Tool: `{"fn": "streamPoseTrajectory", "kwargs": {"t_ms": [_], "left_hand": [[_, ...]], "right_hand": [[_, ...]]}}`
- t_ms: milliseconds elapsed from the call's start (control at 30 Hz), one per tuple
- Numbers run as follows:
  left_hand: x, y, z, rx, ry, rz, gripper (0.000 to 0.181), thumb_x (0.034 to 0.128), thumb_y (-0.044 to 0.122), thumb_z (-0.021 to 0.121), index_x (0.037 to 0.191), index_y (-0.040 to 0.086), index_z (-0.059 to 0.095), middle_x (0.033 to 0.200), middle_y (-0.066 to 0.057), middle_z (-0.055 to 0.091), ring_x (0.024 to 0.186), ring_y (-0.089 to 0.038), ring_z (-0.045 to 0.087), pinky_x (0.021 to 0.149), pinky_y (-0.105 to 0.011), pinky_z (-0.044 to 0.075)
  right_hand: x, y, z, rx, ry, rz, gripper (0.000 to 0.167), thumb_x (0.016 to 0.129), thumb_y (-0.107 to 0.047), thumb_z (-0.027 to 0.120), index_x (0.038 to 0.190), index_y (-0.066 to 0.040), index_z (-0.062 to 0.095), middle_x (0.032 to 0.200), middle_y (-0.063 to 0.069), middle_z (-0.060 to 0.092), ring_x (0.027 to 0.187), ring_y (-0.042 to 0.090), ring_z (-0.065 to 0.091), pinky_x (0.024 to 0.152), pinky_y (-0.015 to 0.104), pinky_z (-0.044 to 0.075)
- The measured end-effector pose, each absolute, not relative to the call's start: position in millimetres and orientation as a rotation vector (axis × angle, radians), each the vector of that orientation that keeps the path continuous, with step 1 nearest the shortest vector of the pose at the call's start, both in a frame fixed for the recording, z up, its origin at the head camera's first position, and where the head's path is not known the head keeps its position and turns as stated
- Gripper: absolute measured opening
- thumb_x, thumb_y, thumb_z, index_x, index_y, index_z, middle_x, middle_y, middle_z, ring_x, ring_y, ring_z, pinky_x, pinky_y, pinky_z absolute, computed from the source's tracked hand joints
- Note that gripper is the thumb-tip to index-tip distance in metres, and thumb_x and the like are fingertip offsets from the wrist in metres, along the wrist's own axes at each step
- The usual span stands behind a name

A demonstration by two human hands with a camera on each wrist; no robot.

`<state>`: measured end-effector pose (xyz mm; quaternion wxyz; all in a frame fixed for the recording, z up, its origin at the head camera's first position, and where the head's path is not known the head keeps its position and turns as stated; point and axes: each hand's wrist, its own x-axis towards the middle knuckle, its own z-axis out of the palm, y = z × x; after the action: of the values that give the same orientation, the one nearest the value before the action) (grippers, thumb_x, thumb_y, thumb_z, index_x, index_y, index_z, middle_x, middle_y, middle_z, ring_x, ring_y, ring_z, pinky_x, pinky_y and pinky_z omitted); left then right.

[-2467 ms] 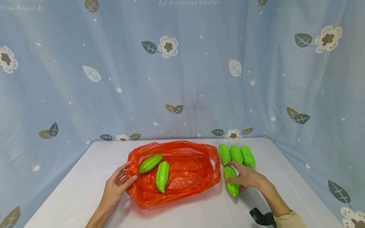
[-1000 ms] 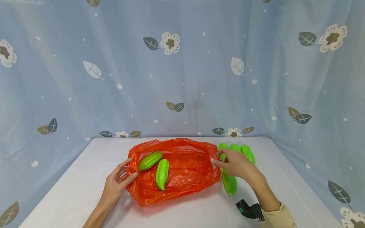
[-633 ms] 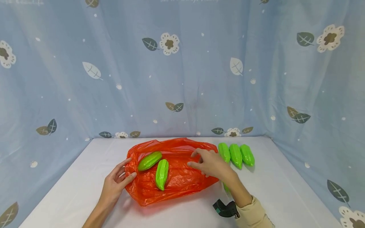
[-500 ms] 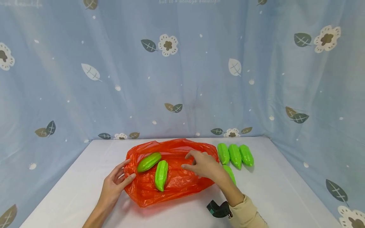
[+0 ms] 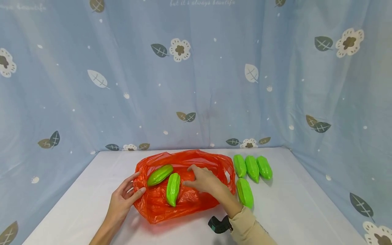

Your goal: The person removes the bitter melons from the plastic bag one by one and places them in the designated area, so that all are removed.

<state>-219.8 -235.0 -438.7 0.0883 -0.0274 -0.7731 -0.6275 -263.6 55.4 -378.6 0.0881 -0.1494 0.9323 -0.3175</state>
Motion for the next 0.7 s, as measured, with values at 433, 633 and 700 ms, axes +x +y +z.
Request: {"fn": "streamPoseTrajectory", "kwargs": {"t_ms": [433,633,700], "left_hand": [[-220,-237,-440,-0.095,-2.291,-1.863,0.062,0.0902,0.019,0.072,0.146,0.021,0.045,0.124,0.011,0.061,0.104,-0.001,0.066,0.085,-0.017,0.055],[-220,-237,-438,-0.12,-2.252,-1.904,0.061,0.0907,0.015,0.071,0.146,0.02,0.046,0.124,0.007,0.062,0.105,-0.003,0.067,0.085,-0.019,0.056],[-220,-237,-438,-0.126,-2.253,-1.91,0.061,0.091,0.015,0.071,0.146,0.02,0.045,0.125,0.007,0.061,0.105,-0.003,0.066,0.085,-0.019,0.056]], "right_hand": [[-270,32,-389,-0.422,2.736,-0.952,0.065,0.085,-0.041,0.074,0.138,-0.012,0.049,0.116,0.012,0.065,0.067,0.02,0.063,0.062,0.03,0.051],[-267,22,-387,-0.449,2.755,-0.932,0.066,0.085,-0.042,0.075,0.138,-0.012,0.049,0.104,0.007,0.066,0.064,0.018,0.062,0.059,0.029,0.051],[-266,19,-388,-0.451,2.751,-0.932,0.064,0.085,-0.041,0.075,0.137,-0.012,0.049,0.098,0.005,0.064,0.062,0.018,0.061,0.057,0.027,0.05]]}}
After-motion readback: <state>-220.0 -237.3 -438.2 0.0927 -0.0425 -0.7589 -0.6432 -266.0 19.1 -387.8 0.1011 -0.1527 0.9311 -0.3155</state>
